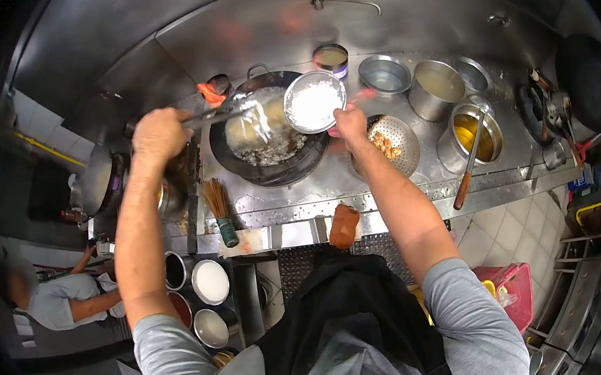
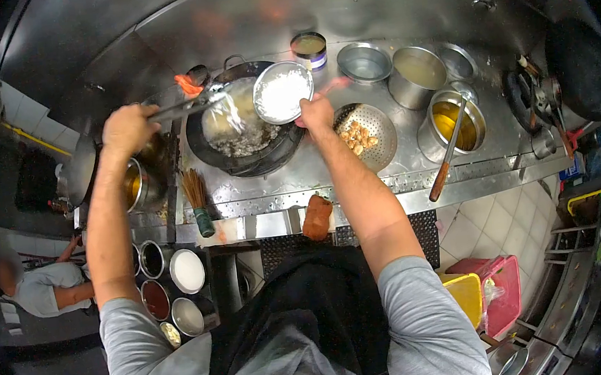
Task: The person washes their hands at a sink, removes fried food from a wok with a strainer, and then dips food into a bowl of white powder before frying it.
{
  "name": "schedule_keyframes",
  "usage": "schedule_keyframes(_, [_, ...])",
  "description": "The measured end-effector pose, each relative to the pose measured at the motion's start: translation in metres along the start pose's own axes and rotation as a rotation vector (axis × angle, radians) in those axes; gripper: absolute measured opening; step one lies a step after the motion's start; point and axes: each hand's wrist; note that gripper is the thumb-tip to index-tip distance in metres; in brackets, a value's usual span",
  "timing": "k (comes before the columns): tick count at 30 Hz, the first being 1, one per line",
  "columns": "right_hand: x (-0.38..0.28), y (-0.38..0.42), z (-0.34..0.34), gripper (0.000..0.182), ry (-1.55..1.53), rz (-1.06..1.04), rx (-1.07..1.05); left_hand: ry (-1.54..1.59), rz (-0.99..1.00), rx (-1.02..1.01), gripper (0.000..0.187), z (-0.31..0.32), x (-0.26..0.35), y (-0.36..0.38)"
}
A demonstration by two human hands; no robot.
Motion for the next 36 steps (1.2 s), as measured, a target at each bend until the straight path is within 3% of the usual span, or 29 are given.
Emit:
schedule_keyframes(6, [0.001,0.011,-0.006,0.021,0.012,0.002,-0.012,0.021,-0.026,-0.079,0.026,0.124,-0.007,-0.017])
schedule_keyframes(8, [0.005,0.011,-0.007,0.022,-0.001,0.005,-0.023,0.048,-0.093,-0.050,0.029,0.124,-0.006,-0.009])
schedule_keyframes(11, [0.006,0.011,-0.009,0.022,0.040,0.034,-0.017,0.105,-0.090,0.137,0.031,0.090,0.009,0.010])
schedule_keyframes(16, [0.004,0.018,-0.004,0.019,0.072,-0.043,-0.032,0.142,0.158,0.118,0.048,0.021,0.051,0.018])
schedule_keyframes(20, [0.008,0.011,0.006,0.019,0.177,-0.100,-0.039,0.082,0.278,0.213,0.040,0.031,0.079,-0.006])
schedule_keyframes(25, [0.000,0.016,0.009,0.019,0.197,0.055,-0.043,0.074,0.246,0.159,0.032,0.015,0.080,-0.012])
schedule_keyframes(28, [0.010,0.008,0.008,0.023,0.172,0.072,-0.034,0.075,0.267,0.271,0.032,0.001,0.064,-0.005])
schedule_keyframes(31, [0.012,0.009,0.004,0.027,0.102,0.060,-0.048,0.074,0.185,0.257,0.033,-0.022,0.054,0.006])
schedule_keyframes(36, [0.011,0.001,-0.013,0.019,0.065,-0.001,0.037,0.100,0.068,0.261,0.039,-0.024,0.026,0.022])
Point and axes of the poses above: each hand's wrist, its own y-axis away from the middle knuckle, its own z-axis out of the palm, x = y × z, and after that the axes turned 8 degrees about z, right-handed
